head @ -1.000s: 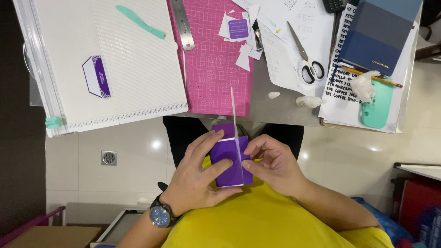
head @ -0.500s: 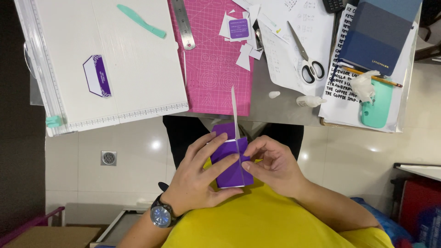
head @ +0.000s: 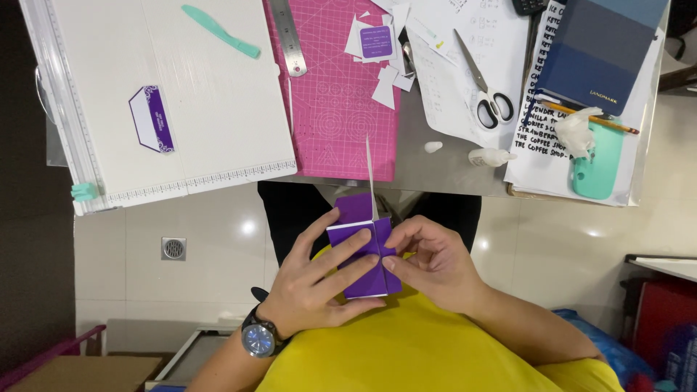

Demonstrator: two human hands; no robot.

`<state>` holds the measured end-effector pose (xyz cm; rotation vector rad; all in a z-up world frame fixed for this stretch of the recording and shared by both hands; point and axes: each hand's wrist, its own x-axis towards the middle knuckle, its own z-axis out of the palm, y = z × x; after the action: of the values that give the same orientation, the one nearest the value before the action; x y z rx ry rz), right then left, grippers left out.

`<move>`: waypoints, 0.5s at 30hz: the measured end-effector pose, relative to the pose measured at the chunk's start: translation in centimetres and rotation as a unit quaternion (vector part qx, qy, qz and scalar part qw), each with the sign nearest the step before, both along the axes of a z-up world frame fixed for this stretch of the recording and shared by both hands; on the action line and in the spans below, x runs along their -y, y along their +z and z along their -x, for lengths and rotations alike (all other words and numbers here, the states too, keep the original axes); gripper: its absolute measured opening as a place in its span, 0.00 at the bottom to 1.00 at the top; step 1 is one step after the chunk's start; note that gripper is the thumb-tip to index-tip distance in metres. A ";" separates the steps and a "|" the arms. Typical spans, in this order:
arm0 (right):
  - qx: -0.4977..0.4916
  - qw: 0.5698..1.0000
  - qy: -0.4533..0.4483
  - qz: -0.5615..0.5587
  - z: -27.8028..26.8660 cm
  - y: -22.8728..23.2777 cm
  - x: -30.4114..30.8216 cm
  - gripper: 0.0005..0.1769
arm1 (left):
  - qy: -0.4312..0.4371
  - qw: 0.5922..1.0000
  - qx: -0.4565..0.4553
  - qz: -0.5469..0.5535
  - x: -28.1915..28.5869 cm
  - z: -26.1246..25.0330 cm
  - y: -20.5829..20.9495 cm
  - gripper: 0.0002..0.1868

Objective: Assembling a small purple and white paper box by gluing paper strips to the frame.

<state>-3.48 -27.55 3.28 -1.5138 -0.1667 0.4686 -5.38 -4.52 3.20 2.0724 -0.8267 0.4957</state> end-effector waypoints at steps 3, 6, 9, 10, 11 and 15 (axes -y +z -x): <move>-0.003 1.000 0.000 -0.007 0.0 0.1 0.0 0.08 | 0.002 1.000 -0.001 0.000 0.1 0.0 0.1 0.30; -0.012 1.000 -0.003 -0.003 0.1 0.1 0.1 0.08 | 0.003 1.000 -0.001 0.000 0.1 0.0 -0.1 0.30; -0.009 1.000 -0.002 0.000 0.2 -0.1 0.1 0.09 | 0.003 1.000 -0.003 0.000 0.1 -0.1 -0.2 0.30; -0.010 1.000 -0.003 0.000 0.1 0.0 0.1 0.09 | 0.003 1.000 -0.004 0.001 0.1 0.0 -0.2 0.30; -0.008 1.000 -0.003 0.000 0.1 0.1 0.0 0.09 | 0.002 1.000 -0.002 -0.001 0.1 0.0 -0.3 0.31; 0.001 1.000 0.000 -0.009 0.0 0.3 -0.1 0.08 | 0.003 1.000 -0.001 -0.004 0.1 -0.1 -0.3 0.31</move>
<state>-3.48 -27.49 3.58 -1.4973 -0.1718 0.4647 -5.32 -4.59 2.86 2.0829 -0.8231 0.4930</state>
